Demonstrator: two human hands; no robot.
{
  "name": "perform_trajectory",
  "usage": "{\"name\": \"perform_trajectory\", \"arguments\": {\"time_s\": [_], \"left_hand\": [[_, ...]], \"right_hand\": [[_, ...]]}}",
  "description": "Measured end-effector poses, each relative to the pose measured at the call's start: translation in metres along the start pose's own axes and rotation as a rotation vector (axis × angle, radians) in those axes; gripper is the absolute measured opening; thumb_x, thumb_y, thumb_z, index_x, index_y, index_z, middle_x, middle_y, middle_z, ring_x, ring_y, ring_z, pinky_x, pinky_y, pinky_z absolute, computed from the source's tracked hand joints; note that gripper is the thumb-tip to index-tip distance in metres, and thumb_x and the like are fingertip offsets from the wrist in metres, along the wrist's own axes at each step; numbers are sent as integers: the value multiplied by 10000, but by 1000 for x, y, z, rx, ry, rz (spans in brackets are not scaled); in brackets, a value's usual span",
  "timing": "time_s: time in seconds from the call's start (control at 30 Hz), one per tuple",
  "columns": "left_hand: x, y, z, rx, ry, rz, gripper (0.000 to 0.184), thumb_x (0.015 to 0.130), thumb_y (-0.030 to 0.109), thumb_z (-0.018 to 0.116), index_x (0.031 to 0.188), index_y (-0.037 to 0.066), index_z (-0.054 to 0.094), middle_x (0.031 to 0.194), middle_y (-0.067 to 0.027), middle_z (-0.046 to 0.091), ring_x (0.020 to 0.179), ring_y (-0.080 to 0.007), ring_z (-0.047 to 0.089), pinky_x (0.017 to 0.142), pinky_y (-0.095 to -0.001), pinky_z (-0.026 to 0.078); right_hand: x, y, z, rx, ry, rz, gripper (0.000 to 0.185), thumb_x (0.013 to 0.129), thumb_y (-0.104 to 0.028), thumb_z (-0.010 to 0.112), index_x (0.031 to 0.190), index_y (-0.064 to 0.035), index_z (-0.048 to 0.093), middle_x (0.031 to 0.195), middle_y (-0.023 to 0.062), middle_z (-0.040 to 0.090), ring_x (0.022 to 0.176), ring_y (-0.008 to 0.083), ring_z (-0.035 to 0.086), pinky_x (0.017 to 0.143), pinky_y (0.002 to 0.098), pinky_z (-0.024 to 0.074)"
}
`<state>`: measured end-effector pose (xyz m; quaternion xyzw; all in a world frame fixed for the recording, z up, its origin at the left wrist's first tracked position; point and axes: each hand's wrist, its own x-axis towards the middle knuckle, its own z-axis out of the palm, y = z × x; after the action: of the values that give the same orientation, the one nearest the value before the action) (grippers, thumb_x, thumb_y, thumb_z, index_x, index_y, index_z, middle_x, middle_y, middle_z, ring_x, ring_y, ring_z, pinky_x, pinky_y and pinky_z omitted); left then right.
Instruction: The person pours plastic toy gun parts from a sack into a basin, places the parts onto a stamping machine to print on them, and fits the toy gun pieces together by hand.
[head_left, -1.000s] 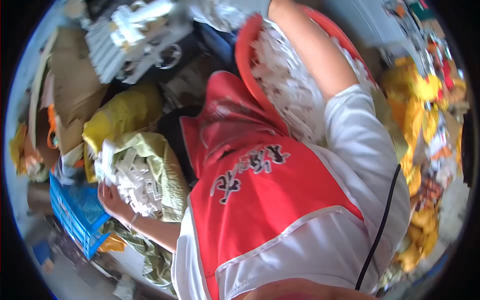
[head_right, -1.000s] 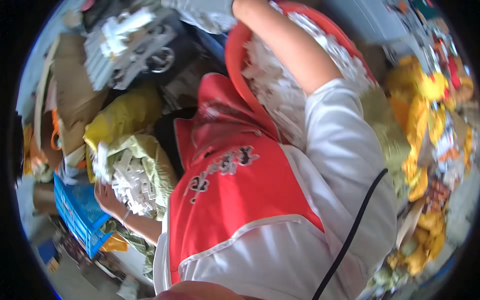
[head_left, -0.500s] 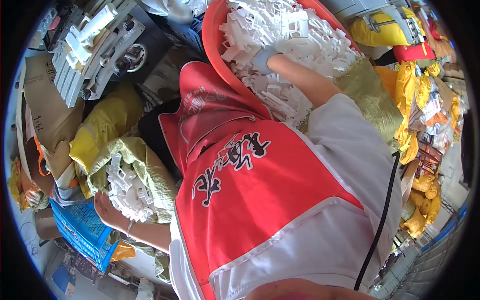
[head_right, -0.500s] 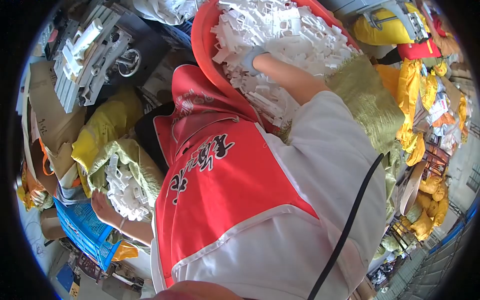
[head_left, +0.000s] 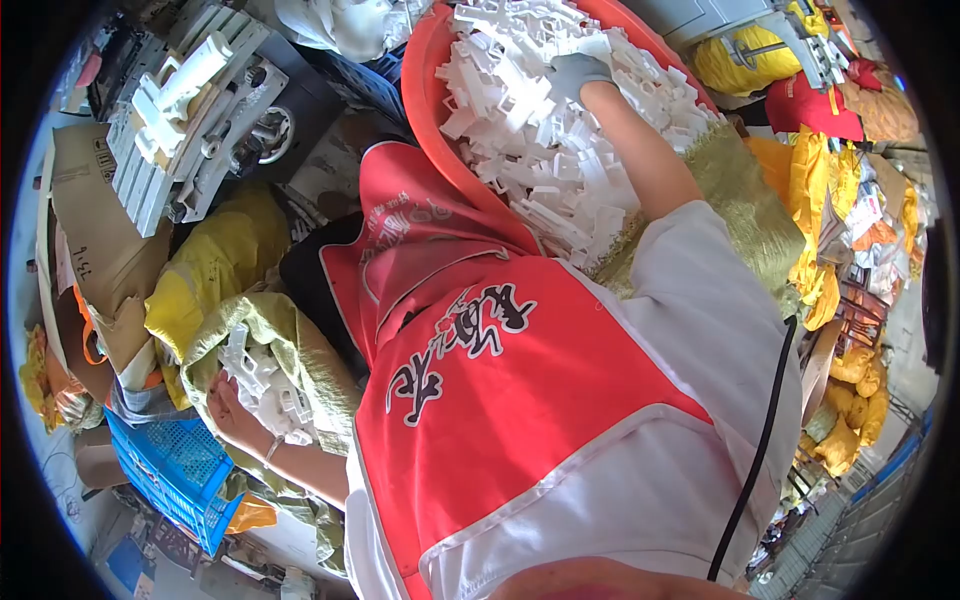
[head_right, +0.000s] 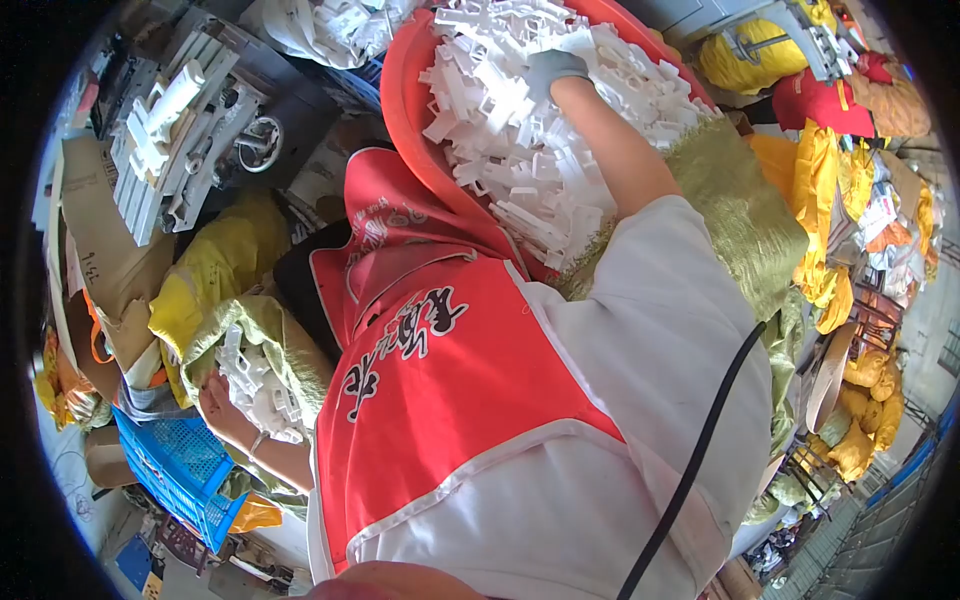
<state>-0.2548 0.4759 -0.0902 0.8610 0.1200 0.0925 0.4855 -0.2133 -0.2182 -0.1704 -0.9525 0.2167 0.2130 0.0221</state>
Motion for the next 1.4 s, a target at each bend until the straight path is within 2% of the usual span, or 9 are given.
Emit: {"name": "perform_trajectory", "arguments": {"time_s": [0.23,0.37,0.7,0.8,0.97,1.1,1.17,1.23,1.4], "left_hand": [[15,19,32,-85,-48,36,227,915,121,518,1055,-50,572,1024,-123,627,921,-170,606,825,-267,497],[22,69,54,9,-97,124,175,895,91,540,997,-36,603,942,-91,650,825,-139,615,775,-246,492],[91,149,86,81,-63,434,151,846,119,613,952,13,633,807,-87,671,726,-109,636,668,-235,484],[104,192,103,130,-9,581,167,824,121,639,962,29,635,810,-91,667,705,-125,642,668,-242,489],[137,220,136,174,-100,722,336,747,158,711,1050,53,610,853,-85,668,751,-165,654,684,-280,510],[161,226,149,315,-202,760,380,719,154,736,1058,47,600,874,-87,671,792,-169,654,706,-288,515],[165,225,149,74,-267,727,361,706,124,743,1025,28,604,879,-80,672,803,-157,653,726,-276,511],[164,224,146,25,-235,711,353,703,111,741,1016,19,605,879,-80,672,806,-148,652,727,-268,508],[151,200,121,3,-40,593,299,727,89,721,985,-8,604,899,-81,670,808,-122,644,726,-244,493]], "right_hand": [[27,-56,27,-40,277,-145,481,827,-418,487,1271,-235,461,1261,115,502,1072,318,543,893,433,439],[97,-47,60,-170,63,-214,420,809,-376,489,1177,-194,574,1183,129,573,1065,309,561,904,431,445],[-1,-3,-60,-70,-318,-564,338,748,-190,601,1069,-82,598,1152,153,574,1055,316,547,927,367,427],[-24,12,-69,-11,-372,-530,286,769,-169,601,1033,-59,601,1037,134,608,967,239,582,864,329,461],[-35,33,-59,1158,-199,-300,380,808,-131,610,1170,-65,516,991,58,576,877,153,583,717,263,493],[-36,1,-60,1465,-108,-348,393,873,-140,573,1230,-36,449,1118,59,511,944,153,563,775,273,486],[-43,-37,-75,1566,-44,-356,387,893,-138,557,1242,-25,435,1124,58,514,987,146,543,799,273,466],[-46,-82,-100,1854,32,-507,330,903,-132,530,1214,-41,465,1089,37,531,946,114,512,780,238,422],[-31,-194,-159,1791,-1,-908,301,892,-141,563,1171,-34,525,1078,58,556,934,123,541,771,255,455]]}}
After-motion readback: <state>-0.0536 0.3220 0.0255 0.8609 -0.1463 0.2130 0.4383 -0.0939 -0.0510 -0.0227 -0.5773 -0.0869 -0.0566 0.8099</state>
